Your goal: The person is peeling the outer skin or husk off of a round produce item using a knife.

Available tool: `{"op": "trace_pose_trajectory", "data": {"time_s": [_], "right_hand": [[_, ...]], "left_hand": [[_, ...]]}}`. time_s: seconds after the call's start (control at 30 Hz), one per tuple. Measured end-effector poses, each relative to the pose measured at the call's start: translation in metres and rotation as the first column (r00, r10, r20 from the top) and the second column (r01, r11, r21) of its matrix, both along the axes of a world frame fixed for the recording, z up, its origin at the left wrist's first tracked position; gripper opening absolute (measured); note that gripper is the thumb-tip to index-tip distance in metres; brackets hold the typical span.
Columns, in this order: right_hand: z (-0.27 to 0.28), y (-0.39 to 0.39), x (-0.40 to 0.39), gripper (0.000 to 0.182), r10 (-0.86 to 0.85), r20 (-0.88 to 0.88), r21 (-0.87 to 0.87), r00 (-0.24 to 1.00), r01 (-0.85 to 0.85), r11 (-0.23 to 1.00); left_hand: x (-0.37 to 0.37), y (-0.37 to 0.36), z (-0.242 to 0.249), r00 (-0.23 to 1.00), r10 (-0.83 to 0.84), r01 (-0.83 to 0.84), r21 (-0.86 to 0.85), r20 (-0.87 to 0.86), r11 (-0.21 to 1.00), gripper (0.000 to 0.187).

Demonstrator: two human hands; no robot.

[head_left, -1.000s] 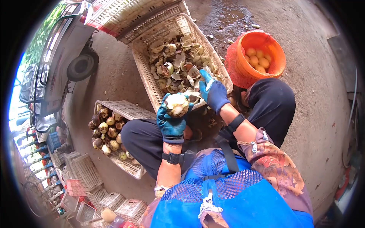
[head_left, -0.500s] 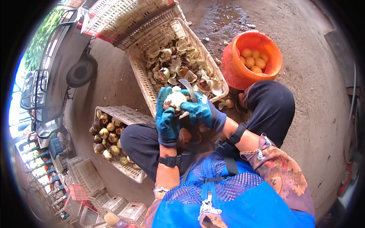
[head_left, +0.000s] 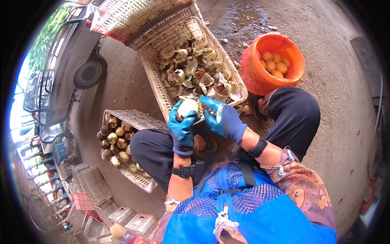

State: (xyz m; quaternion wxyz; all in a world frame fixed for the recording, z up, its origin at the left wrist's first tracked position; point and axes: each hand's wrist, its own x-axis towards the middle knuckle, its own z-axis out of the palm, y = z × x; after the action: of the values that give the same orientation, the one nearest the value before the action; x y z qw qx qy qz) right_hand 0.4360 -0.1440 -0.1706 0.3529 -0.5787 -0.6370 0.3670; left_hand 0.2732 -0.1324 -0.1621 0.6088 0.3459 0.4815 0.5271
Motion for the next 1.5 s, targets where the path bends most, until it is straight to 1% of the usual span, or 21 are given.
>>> {"op": "trace_pose_trajectory", "data": {"time_s": [0.07,0.2,0.3,0.4,0.43,0.47,0.5,0.53,0.57,0.67,0.7,0.77,0.87,0.97,1.07,1.1,1.3,1.37,1.4,1.43,1.5], "right_hand": [[-0.004,-0.004,-0.002,0.046,0.04,0.17,0.096,0.985,-0.057,0.994],[-0.003,-0.008,-0.006,0.047,0.049,0.279,0.021,0.959,-0.057,0.998],[0.001,0.0,-0.002,0.047,0.189,0.438,-0.251,0.879,-0.083,0.965],[-0.038,0.014,0.004,0.044,0.286,0.289,-0.353,0.914,-0.176,0.919],[-0.046,0.014,-0.002,0.03,0.071,0.201,-0.267,0.977,-0.015,0.964],[-0.054,0.014,0.0,0.029,-0.019,-0.035,-0.321,0.999,0.007,0.947],[-0.049,0.014,0.002,0.029,-0.12,-0.264,-0.378,0.957,0.012,0.926],[-0.036,0.016,0.004,0.029,-0.228,-0.469,-0.434,0.853,0.002,0.901],[-0.021,0.016,0.009,0.034,-0.306,-0.641,-0.522,0.704,-0.107,0.846],[-0.004,0.02,0.015,0.045,-0.169,-0.786,-0.42,0.595,-0.311,0.853],[0.009,0.019,0.006,0.046,-0.229,-0.838,-0.39,0.495,-0.25,0.886],[0.01,0.018,0.01,0.042,-0.192,-0.861,-0.365,0.472,-0.308,0.879],[0.022,0.018,0.015,0.045,-0.233,-0.889,-0.376,0.393,-0.338,0.863],[0.012,0.017,0.011,0.051,-0.245,-0.893,-0.364,0.378,-0.285,0.887],[0.004,0.012,0.007,0.054,-0.252,-0.884,-0.364,0.393,-0.242,0.899],[0.005,0.01,0.005,0.055,-0.246,-0.884,-0.358,0.397,-0.238,0.903],[0.015,0.011,-0.001,0.062,-0.206,-0.869,-0.316,0.45,-0.185,0.931],[0.009,0.018,0.001,0.06,-0.107,-0.869,-0.288,0.484,-0.317,0.904],[0.005,0.019,0.002,0.059,-0.056,-0.867,-0.275,0.496,-0.38,0.883],[0.003,0.018,-0.002,0.046,-0.136,-0.906,-0.286,0.4,-0.345,0.894],[0.001,0.02,-0.003,0.043,-0.175,-0.901,-0.294,0.397,-0.262,0.919]], "left_hand": [[-0.001,0.0,-0.003,0.997,0.009,-0.007,0.033,-0.081,0.999,0.056],[-0.001,-0.002,-0.011,0.972,0.081,-0.047,0.156,-0.219,0.987,0.052],[-0.003,-0.004,-0.023,0.981,0.107,-0.082,0.15,-0.162,0.985,0.05],[0.012,-0.004,-0.003,0.986,0.086,-0.1,0.094,0.141,0.991,0.051],[0.011,-0.003,-0.01,0.981,0.09,-0.109,0.103,0.17,0.989,0.056],[0.008,-0.002,-0.017,0.984,0.083,-0.103,0.126,0.155,0.987,0.058],[0.004,0.0,-0.023,0.987,0.076,-0.097,0.149,0.139,0.984,0.06],[0.004,0.002,-0.022,0.99,0.07,-0.09,0.17,0.122,0.981,0.062],[0.004,0.001,-0.021,0.995,0.053,-0.068,0.176,0.09,0.982,0.066],[0.011,0.001,-0.005,0.999,-0.023,0.034,0.234,-0.049,0.972,0.077],[0.011,0.002,-0.004,0.99,-0.059,0.092,0.28,-0.125,0.956,0.08],[0.011,0.001,-0.003,0.961,-0.073,0.16,0.32,-0.268,0.934,0.087],[0.01,0.003,-0.006,0.961,-0.109,0.174,0.252,-0.253,0.952,0.084],[0.011,0.001,0.003,0.976,-0.136,0.161,0.145,-0.172,0.976,0.07],[0.011,0.002,-0.003,0.948,-0.012,0.03,-0.051,0.318,0.998,0.065],[0.008,-0.001,-0.003,0.919,0.008,0.027,-0.083,0.395,0.996,0.057],[-0.011,0.006,-0.014,0.919,-0.02,0.073,-0.121,0.394,0.99,0.042],[-0.012,0.008,-0.014,0.964,-0.07,0.095,-0.087,0.255,0.992,0.038],[-0.009,0.008,-0.01,0.956,-0.064,0.093,-0.089,0.285,0.992,0.039],[-0.006,0.008,-0.004,0.948,-0.057,0.09,-0.092,0.313,0.992,0.039],[0.0,0.005,-0.005,0.901,0.001,0.014,-0.032,0.435,0.999,0.041]]}}
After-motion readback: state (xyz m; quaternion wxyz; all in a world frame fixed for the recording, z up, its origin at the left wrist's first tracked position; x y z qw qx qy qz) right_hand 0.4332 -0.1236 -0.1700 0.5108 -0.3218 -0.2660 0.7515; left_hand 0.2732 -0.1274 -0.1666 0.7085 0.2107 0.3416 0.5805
